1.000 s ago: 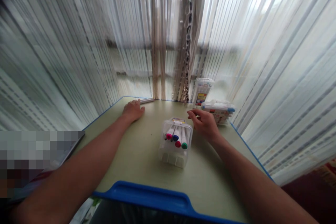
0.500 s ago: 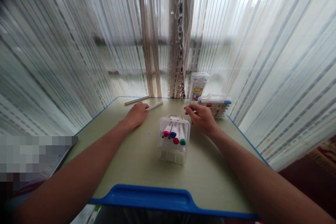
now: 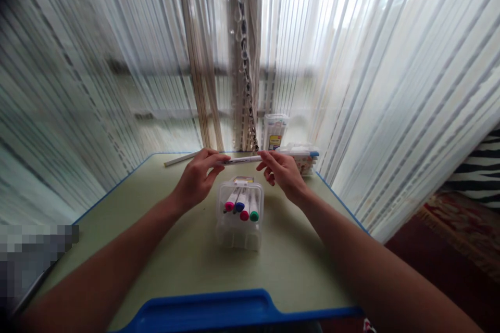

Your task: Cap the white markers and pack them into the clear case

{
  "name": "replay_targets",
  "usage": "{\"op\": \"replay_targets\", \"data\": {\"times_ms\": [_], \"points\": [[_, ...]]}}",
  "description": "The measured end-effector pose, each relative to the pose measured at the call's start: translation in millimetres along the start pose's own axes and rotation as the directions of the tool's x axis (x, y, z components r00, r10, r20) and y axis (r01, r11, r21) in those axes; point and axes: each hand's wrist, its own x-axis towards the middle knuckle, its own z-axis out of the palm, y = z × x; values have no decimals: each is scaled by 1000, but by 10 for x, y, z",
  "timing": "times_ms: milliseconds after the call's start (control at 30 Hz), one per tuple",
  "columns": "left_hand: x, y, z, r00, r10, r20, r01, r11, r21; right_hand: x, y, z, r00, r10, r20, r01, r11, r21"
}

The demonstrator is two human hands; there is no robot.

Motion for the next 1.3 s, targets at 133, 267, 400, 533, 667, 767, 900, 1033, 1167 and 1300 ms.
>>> {"op": "replay_targets", "data": {"times_ms": [133,267,400,533,667,767,900,1033,1167,1300], "points": [[-3,107,17,999,34,-34,-36,998,-53,-16,-75,28,1000,-17,1,17,993,113],[1,128,18,989,-134,-59,115,963,-245,-7,-87,0,1000,-16,-8,17,986,164],[22,115,15,954,-301,-7,263,843,-468,2,-96,-22,1000,8,-19,-4,976,218],[49,141,0,930,-367,24,300,718,-628,2,-113,-21,999,27,-18,-21,969,247],[57,175,-5,912,-405,69,326,611,-721,0,-130,-15,999,30,-22,-23,964,264],[57,180,-4,909,-411,65,329,615,-716,-5,-137,-12,999,27,-29,-19,968,250],[60,175,-7,912,-408,42,332,674,-660,-20,-120,-5,1000,3,1,-3,974,226],[58,178,-9,917,-398,25,330,723,-607,-34,-87,7,999,-15,39,7,982,189],[50,182,-2,919,-394,29,328,719,-612,-42,-73,12,998,-18,53,9,986,169],[49,173,6,907,-418,45,346,681,-646,-41,-88,7,999,-16,49,7,981,192]]}}
